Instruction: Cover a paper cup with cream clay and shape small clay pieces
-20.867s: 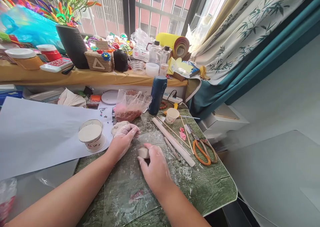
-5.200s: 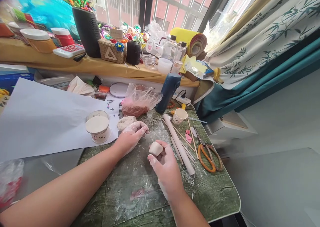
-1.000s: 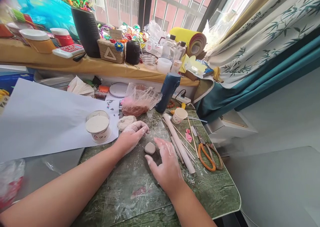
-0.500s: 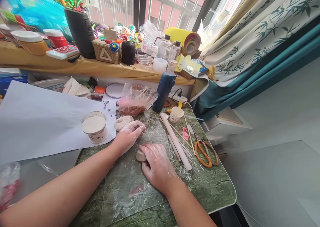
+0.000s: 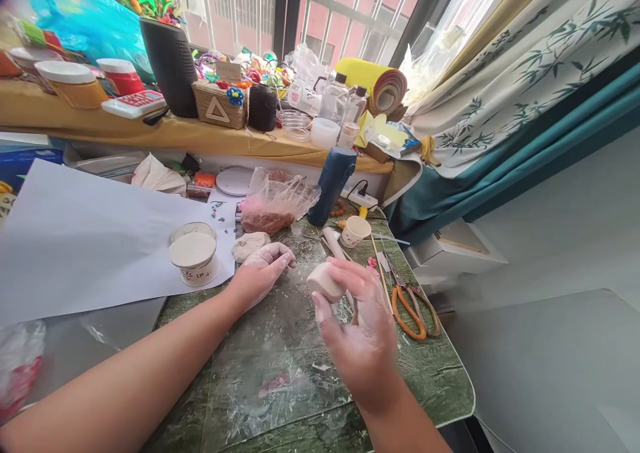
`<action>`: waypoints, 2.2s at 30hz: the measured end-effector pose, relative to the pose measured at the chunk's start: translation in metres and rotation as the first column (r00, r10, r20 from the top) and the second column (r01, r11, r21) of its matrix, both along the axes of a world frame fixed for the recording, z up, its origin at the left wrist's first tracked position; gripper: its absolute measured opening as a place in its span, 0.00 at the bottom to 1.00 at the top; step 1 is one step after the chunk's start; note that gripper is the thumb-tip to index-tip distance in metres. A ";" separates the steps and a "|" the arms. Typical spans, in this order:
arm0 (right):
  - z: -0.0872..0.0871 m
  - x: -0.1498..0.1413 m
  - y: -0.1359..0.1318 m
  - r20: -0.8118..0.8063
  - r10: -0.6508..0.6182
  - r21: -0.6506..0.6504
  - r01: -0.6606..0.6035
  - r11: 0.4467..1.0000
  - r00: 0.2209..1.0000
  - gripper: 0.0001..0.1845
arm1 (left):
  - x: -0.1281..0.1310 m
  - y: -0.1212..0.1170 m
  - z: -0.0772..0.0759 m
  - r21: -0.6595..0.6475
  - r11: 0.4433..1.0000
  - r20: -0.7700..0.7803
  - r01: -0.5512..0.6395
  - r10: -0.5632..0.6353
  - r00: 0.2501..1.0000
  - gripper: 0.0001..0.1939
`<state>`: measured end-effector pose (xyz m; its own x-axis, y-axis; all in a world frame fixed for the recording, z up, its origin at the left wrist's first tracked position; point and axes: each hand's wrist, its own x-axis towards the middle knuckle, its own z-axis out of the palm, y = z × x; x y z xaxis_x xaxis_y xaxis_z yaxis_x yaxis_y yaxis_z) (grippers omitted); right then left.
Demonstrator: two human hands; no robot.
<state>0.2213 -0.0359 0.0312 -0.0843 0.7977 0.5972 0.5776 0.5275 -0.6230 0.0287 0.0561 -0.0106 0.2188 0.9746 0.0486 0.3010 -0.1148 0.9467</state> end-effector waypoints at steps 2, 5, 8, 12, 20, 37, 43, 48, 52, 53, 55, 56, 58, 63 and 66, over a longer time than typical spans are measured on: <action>-0.014 -0.001 0.001 0.135 0.073 -0.064 -0.065 0.996 0.988 0.25 | 0.000 0.000 -0.001 -0.012 1.000 0.037 0.002 -0.001 0.999 0.13; -0.043 -0.005 -0.001 0.292 0.151 -0.193 -0.097 0.976 0.944 0.26 | 0.001 0.000 -0.002 -0.012 1.000 0.067 0.004 -0.003 0.998 0.13; -0.058 -0.012 -0.001 0.272 0.067 -0.222 -0.005 0.975 0.960 0.28 | 0.002 -0.001 -0.002 0.009 1.000 0.047 0.012 -0.013 0.999 0.13; -0.061 -0.019 0.003 0.220 0.048 -0.294 0.019 0.956 0.974 0.21 | 0.001 -0.001 -0.003 0.000 1.000 0.076 0.009 -0.009 0.997 0.12; -0.015 -0.018 0.003 -0.161 -0.122 -0.289 0.072 0.955 0.979 0.18 | 0.001 -0.002 0.001 0.001 1.000 0.014 0.001 -0.001 1.000 0.13; -0.059 -0.019 0.002 0.226 0.021 -0.333 0.057 0.941 0.974 0.22 | 0.002 -0.001 0.001 0.003 1.000 0.060 0.009 -0.009 0.998 0.13; -0.012 -0.016 0.006 -0.031 -0.119 -0.249 0.108 0.963 0.992 0.19 | 0.002 0.000 -0.001 0.001 1.000 0.040 0.010 -0.010 0.999 0.13; 0.009 -0.012 0.006 -0.135 -0.100 -0.101 0.087 0.991 0.986 0.23 | 0.001 0.000 0.000 -0.010 1.000 0.027 0.005 -0.005 1.000 0.14; -0.029 -0.012 0.001 0.228 0.069 -0.208 -0.021 0.978 0.971 0.28 | 0.001 -0.001 0.005 -0.016 1.000 0.032 -0.004 0.004 0.999 0.13; -0.037 -0.012 0.000 0.256 0.073 -0.218 -0.016 0.976 0.964 0.30 | 0.001 -0.001 0.005 -0.014 1.000 0.030 -0.003 0.003 1.000 0.13; -0.048 -0.015 -0.001 0.248 0.050 -0.217 0.005 0.976 0.967 0.30 | 0.001 -0.001 0.004 -0.001 1.000 0.026 0.002 -0.002 1.000 0.13; -0.050 -0.018 -0.001 0.244 0.047 -0.221 0.009 0.975 0.969 0.30 | 0.002 -0.001 0.003 0.006 1.000 0.025 0.005 -0.006 1.000 0.12; -0.050 -0.023 0.004 0.264 0.076 -0.259 -0.005 0.966 0.962 0.28 | 0.002 0.000 0.001 0.006 1.000 0.036 0.007 -0.007 0.999 0.12; -0.043 -0.028 0.014 0.086 0.083 -0.405 -0.041 0.913 0.993 0.15 | 0.001 0.001 -0.002 -0.005 1.000 0.096 0.014 -0.014 0.995 0.13; -0.040 -0.025 0.011 -0.345 -0.077 -0.548 -0.134 0.826 0.935 0.15 | 0.001 0.001 -0.001 0.004 1.000 0.048 0.016 -0.016 0.999 0.12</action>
